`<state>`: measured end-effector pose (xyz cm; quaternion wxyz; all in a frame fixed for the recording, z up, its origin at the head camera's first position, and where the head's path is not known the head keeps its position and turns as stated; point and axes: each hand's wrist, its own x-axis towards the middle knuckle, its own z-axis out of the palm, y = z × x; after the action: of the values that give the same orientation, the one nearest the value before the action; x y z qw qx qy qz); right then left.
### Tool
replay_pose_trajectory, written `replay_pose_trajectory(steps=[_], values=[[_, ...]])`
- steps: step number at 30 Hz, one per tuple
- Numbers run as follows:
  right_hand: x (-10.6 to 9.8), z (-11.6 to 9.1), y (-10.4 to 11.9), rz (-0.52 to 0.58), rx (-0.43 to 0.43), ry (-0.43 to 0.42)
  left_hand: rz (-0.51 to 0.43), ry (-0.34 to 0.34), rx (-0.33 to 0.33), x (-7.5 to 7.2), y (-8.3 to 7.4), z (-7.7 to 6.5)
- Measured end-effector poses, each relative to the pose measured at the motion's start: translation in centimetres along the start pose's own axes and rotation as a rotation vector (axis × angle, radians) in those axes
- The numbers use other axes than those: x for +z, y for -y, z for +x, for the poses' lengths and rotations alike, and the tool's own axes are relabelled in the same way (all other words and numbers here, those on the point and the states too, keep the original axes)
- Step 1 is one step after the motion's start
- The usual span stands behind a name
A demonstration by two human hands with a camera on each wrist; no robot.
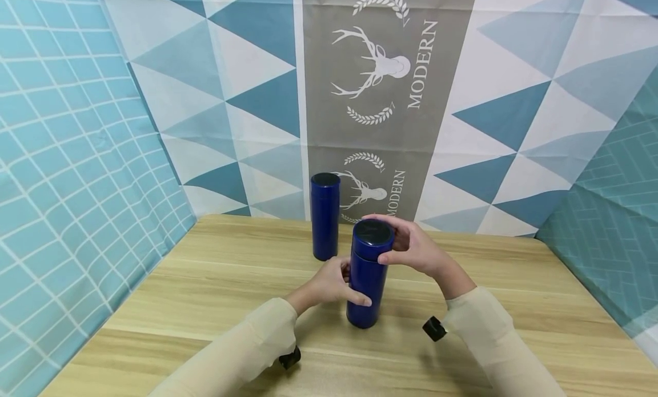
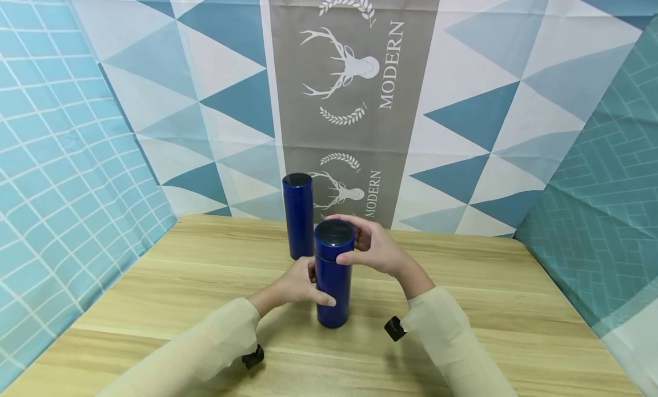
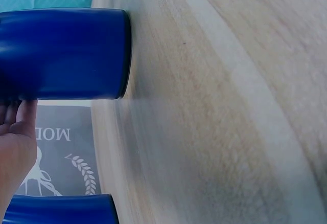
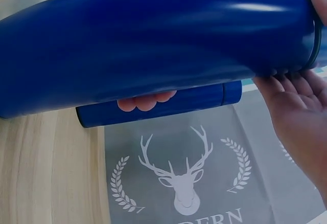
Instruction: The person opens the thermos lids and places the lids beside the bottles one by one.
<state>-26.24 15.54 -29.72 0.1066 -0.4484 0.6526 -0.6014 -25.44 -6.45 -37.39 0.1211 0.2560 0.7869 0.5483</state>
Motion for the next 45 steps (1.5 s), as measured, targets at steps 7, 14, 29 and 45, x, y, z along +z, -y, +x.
replay_pose_trajectory(steps=[7,14,29,45], values=[[-0.5,0.0,-0.3,0.048,-0.014,0.060,-0.004,0.004,0.013,0.1,0.1,0.0],[-1.0,0.3,-0.6,0.057,-0.021,0.111,-0.004,-0.004,0.019,0.1,0.2,0.0],[-1.9,0.9,-0.7,0.067,0.019,0.182,-0.005,-0.001,0.021,0.1,0.4,0.1],[-0.3,-0.4,0.1,-0.006,0.037,0.117,0.006,-0.021,0.011,0.2,0.3,-0.1]])
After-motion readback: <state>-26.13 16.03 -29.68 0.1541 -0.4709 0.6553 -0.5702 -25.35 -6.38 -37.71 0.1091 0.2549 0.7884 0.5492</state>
